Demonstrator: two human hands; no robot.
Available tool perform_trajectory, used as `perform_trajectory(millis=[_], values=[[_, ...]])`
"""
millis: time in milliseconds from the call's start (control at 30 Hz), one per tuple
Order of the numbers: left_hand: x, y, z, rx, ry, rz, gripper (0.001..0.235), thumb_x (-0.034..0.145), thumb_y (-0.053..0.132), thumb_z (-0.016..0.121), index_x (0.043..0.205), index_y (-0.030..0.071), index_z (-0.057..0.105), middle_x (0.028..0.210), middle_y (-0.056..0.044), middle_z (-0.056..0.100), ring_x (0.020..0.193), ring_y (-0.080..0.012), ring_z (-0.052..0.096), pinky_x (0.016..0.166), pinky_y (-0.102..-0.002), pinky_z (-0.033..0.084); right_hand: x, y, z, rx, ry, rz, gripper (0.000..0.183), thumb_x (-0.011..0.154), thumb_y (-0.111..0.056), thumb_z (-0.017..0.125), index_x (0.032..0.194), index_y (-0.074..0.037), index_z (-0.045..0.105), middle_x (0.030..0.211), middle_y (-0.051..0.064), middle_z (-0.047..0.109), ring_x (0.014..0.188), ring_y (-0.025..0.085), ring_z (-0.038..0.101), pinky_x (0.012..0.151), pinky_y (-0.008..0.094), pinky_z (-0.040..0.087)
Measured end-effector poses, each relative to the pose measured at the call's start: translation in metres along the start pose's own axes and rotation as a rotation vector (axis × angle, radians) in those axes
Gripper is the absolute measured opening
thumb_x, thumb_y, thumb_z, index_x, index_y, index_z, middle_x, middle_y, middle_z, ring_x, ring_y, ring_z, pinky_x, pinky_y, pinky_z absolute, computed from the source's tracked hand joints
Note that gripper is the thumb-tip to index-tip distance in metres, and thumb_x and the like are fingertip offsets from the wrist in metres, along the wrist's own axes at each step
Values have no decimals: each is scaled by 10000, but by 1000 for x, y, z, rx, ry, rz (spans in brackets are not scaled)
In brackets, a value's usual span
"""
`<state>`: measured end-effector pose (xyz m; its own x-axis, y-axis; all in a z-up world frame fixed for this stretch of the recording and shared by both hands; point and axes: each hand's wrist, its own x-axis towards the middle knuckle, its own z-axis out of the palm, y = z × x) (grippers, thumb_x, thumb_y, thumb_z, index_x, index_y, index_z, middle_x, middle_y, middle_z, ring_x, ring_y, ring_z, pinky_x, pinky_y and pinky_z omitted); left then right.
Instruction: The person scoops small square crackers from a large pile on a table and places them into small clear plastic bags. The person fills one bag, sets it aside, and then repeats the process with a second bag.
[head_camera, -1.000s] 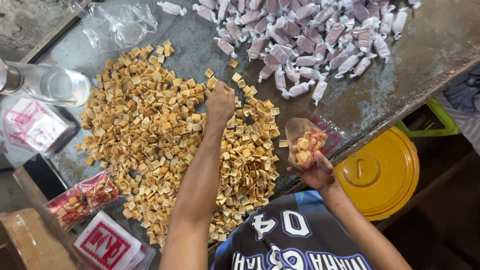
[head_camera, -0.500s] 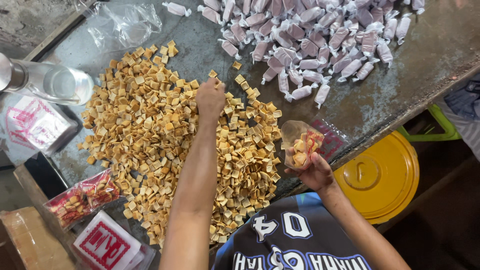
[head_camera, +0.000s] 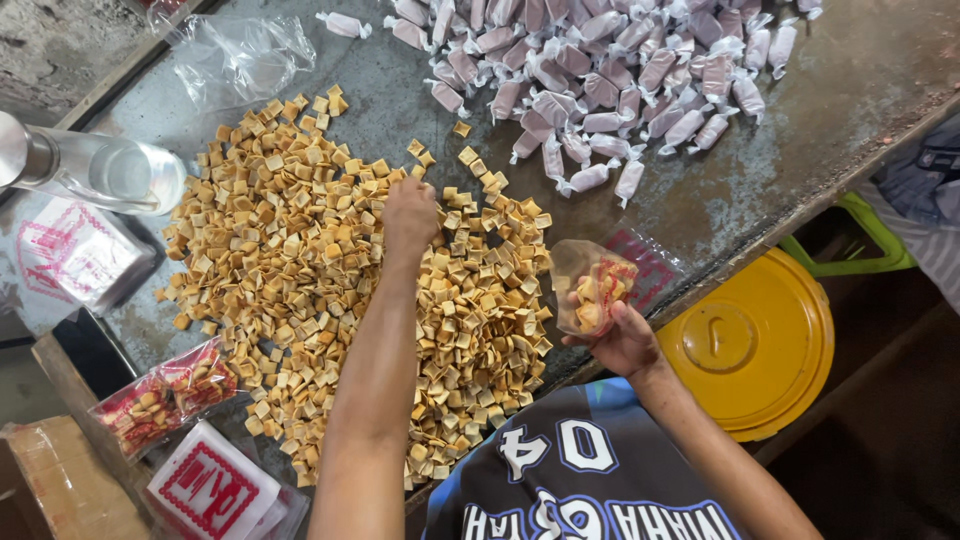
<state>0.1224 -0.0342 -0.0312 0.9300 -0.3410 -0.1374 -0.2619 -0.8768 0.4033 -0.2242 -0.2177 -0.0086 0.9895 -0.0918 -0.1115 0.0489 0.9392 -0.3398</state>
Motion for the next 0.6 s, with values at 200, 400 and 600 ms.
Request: perform_trajectory(millis=[200,400,600], values=[[-82,35,-85,-1829,-279,-538,124,946,233,657,876,131,659,788,-26,671,585,-97,575,545,-191,518,-6,6,-3,-22,33,7,669,959,-382,569,1525,-94,356,1351,192,618,1090,366,704,853,614,605],[-161,65,-148,-1616,-472,-441,287,952,282,644,1198,134,632,1016,-80,677,842,-181,722,701,-248,647,-4,33,40,-26,24,30,589,970,-323,574,1490,-99,411,1331,220,639,1097,396,698,820,626,606],[-224,109,-235,-377,-485,112,298,896,308,651,1166,234,751,1000,-111,767,1000,-316,732,874,-450,593,3,89,22,-32,74,66,587,939,-274,643,1463,-115,432,1217,243,684,988,439,726,699,677,619]])
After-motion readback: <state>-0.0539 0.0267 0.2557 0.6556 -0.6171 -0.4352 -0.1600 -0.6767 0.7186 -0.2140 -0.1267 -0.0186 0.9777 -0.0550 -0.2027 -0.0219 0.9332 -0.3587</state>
